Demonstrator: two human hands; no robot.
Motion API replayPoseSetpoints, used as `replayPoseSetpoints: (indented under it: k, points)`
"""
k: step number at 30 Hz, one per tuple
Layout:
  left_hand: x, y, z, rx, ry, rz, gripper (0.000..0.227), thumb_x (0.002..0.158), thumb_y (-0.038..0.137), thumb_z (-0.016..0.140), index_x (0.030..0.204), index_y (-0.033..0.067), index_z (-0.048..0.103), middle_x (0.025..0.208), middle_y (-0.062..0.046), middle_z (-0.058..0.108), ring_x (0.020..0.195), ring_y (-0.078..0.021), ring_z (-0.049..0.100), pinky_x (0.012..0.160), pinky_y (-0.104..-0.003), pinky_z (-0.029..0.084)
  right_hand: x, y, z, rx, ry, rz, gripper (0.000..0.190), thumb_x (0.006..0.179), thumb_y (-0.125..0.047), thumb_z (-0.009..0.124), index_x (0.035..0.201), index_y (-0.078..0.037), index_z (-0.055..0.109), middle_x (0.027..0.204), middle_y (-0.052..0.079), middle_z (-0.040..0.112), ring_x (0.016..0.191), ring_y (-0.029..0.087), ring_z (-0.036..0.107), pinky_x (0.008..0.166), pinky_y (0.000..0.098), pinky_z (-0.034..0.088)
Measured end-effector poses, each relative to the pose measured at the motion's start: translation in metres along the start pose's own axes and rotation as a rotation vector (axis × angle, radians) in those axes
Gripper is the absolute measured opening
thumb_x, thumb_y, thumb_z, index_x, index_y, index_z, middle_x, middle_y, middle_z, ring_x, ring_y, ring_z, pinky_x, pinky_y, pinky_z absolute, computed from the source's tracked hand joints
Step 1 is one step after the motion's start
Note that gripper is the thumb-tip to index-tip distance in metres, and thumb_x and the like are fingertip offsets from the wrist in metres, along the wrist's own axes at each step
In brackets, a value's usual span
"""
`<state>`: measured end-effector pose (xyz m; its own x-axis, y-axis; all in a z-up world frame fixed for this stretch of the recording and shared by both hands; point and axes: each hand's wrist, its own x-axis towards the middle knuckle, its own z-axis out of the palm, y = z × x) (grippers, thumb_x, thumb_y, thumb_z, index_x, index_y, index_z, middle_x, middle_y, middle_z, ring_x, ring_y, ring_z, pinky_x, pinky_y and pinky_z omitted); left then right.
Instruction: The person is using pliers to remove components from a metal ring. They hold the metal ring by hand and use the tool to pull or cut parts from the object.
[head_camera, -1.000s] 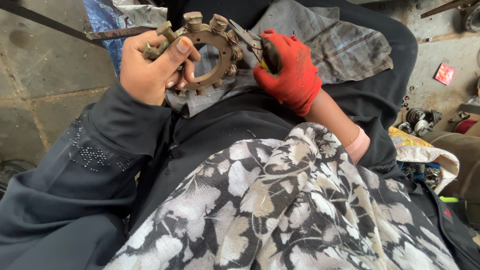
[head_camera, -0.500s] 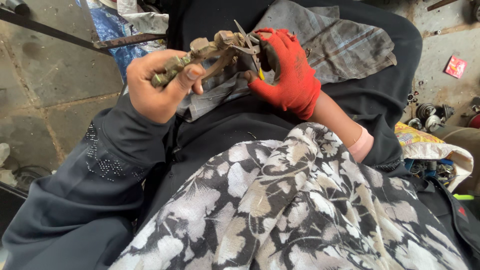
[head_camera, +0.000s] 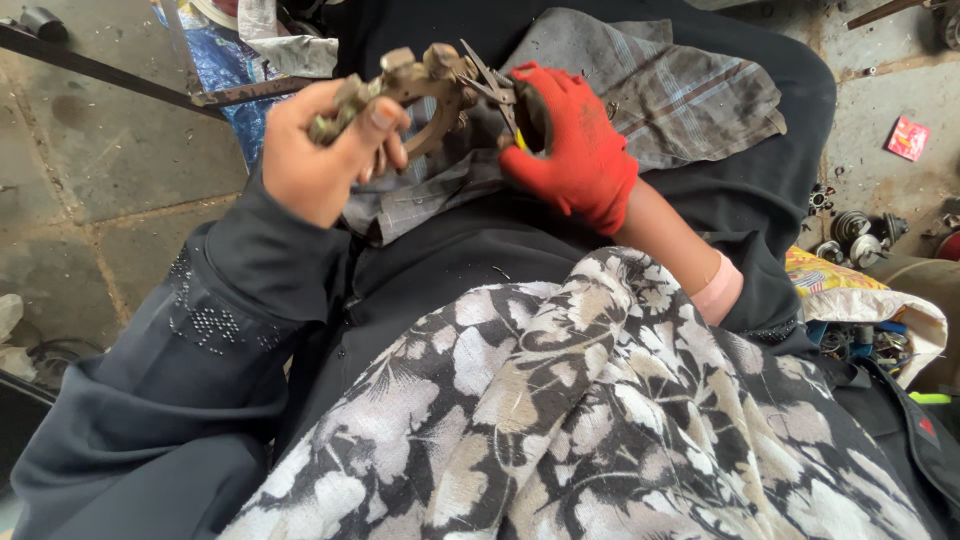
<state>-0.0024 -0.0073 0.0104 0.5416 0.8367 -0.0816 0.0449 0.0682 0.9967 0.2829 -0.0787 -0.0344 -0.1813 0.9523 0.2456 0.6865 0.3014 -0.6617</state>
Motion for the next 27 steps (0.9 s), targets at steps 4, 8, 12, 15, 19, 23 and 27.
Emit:
replayPoseSetpoints:
  k: [4,8,12,15,19,23,27]
  points:
    - [0.012,-0.025,-0.002,0.09,0.001,-0.141,0.032,0.103,0.035,0.068,0.104,0.0028,0.074,0.083,0.0,0.07,0.069,-0.0035,0.056,0.062,-0.021,0.046,0.007,0.015,0.007,-0.133,-0.071,0.022,0.059,0.085,-0.029,0.078,0.134,-0.004,0.057,0.129,0.02,0.064,0.121,0.041,0.056,0.104,0.0474,0.045]
    - [0.021,-0.037,-0.009,0.432,-0.001,-0.179,0.034,0.101,0.033,0.074,0.102,-0.0007,0.073,0.077,-0.007,0.064,0.072,-0.0101,0.053,0.063,-0.03,0.045,0.012,0.013,0.016,-0.139,-0.125,0.055,0.059,0.077,-0.033,0.077,0.127,-0.006,0.061,0.116,0.02,0.066,0.113,0.041,0.058,0.098,0.0491,0.045]
    - [0.019,-0.032,-0.011,0.455,0.044,-0.02,0.041,0.092,0.029,0.075,0.124,0.0049,0.066,0.094,-0.005,0.072,0.084,-0.0116,0.065,0.076,-0.027,0.051,0.017,0.011,0.016,-0.176,-0.161,0.07,0.06,0.074,-0.036,0.076,0.125,-0.007,0.062,0.114,0.018,0.066,0.112,0.04,0.059,0.099,0.0482,0.045]
    - [0.014,-0.017,-0.011,0.4,0.066,-0.043,0.058,0.086,0.029,0.079,0.137,0.01,0.061,0.103,-0.006,0.074,0.091,-0.0111,0.067,0.081,-0.025,0.053,0.018,0.007,0.015,-0.19,-0.156,0.056,0.06,0.073,-0.035,0.076,0.125,-0.008,0.062,0.116,0.017,0.066,0.114,0.04,0.058,0.101,0.0487,0.043]
    - [0.015,-0.002,-0.007,0.452,0.063,-0.2,0.041,0.086,0.032,0.081,0.115,0.005,0.074,0.1,-0.01,0.077,0.087,-0.0153,0.07,0.076,-0.029,0.055,0.016,-0.002,0.016,-0.259,-0.152,-0.008,0.061,0.072,-0.037,0.077,0.123,-0.007,0.062,0.117,0.017,0.064,0.116,0.039,0.056,0.1,0.0501,0.041]
    - [0.018,0.001,-0.002,0.448,0.025,0.006,0.048,0.088,0.035,0.079,0.122,0.0037,0.067,0.103,-0.005,0.076,0.089,-0.0123,0.072,0.078,-0.028,0.057,0.014,-0.017,0.014,-0.276,-0.152,-0.049,0.06,0.071,-0.037,0.077,0.124,-0.01,0.063,0.114,0.012,0.065,0.116,0.036,0.057,0.102,0.0514,0.041]
    - [0.016,-0.001,0.009,0.674,0.002,-0.221,0.041,0.085,0.037,0.079,0.113,0.0079,0.075,0.08,-0.01,0.076,0.07,-0.0171,0.072,0.068,-0.034,0.054,0.018,-0.026,0.005,-0.283,-0.155,-0.03,0.059,0.068,-0.036,0.079,0.122,-0.014,0.065,0.111,0.013,0.064,0.111,0.036,0.057,0.096,0.0517,0.042]
